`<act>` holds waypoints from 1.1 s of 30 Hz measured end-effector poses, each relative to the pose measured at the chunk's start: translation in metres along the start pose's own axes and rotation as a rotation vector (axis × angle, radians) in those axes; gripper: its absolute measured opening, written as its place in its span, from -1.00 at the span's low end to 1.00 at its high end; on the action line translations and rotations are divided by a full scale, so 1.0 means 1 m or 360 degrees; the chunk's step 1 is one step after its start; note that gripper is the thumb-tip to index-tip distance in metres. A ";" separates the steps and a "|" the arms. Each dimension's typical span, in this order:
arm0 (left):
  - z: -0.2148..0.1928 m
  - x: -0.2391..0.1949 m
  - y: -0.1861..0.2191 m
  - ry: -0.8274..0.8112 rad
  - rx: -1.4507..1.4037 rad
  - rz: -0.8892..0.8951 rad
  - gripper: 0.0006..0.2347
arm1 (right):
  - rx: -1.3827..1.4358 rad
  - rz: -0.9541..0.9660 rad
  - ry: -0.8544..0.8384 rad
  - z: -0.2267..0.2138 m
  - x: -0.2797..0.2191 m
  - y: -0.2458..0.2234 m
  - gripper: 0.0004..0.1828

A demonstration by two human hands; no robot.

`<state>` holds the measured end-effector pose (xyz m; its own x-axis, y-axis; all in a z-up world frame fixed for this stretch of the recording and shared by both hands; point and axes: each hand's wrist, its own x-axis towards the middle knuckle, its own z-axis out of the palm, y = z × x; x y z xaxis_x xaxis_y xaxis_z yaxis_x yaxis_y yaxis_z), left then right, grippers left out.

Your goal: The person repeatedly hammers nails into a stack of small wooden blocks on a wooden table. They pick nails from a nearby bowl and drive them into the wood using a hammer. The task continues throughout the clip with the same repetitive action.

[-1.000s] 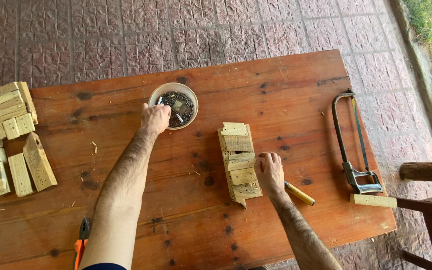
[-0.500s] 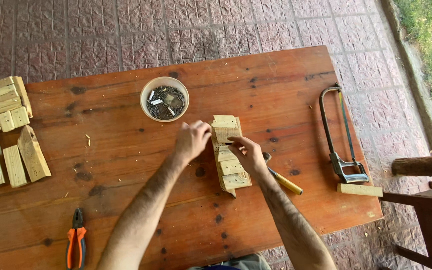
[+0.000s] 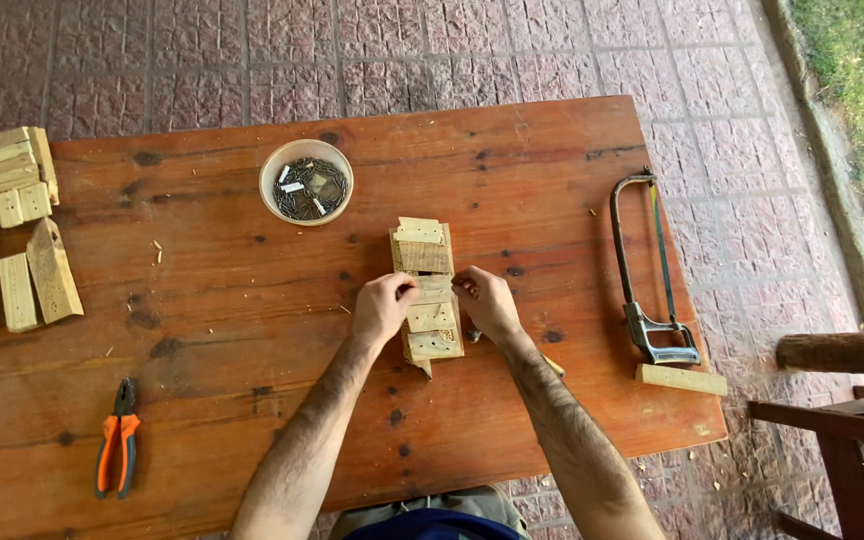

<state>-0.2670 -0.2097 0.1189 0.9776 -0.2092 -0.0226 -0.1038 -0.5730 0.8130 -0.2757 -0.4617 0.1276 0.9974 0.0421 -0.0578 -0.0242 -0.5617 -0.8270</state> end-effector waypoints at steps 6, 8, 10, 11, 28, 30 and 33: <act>-0.006 -0.018 -0.014 0.0147 -0.0098 -0.0357 -0.86 | -0.0317 -0.0033 -0.0243 -0.012 -0.023 0.009 -0.82; -0.001 -0.021 -0.020 0.0195 -0.0124 -0.0406 -0.82 | -0.0375 -0.0060 -0.0276 -0.011 -0.024 0.012 -0.80; 0.003 -0.023 -0.026 0.0213 -0.0110 -0.0428 -0.75 | -0.0453 -0.0119 -0.0295 -0.007 -0.023 0.019 -0.80; 0.006 -0.024 -0.026 0.0223 -0.0107 -0.0433 -0.75 | -0.0450 -0.0128 -0.0301 -0.002 -0.018 0.030 -0.80; 0.041 -0.021 -0.058 0.0106 0.0071 -0.0681 -0.71 | -0.0567 -0.0060 -0.0318 0.028 0.026 0.053 -0.45; 0.041 -0.021 -0.059 0.0128 0.0025 -0.0694 -0.71 | -0.0550 -0.0075 -0.0306 0.033 0.031 0.065 -0.45; 0.039 -0.020 -0.055 0.0157 -0.0045 -0.0710 -0.72 | -0.0417 -0.0104 -0.0253 0.038 0.038 0.070 -0.45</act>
<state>-0.2881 -0.2050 0.0516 0.9384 0.1304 -0.3200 0.3353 -0.5676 0.7519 -0.2423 -0.4677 0.0461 0.9728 0.2021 -0.1133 0.0781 -0.7465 -0.6608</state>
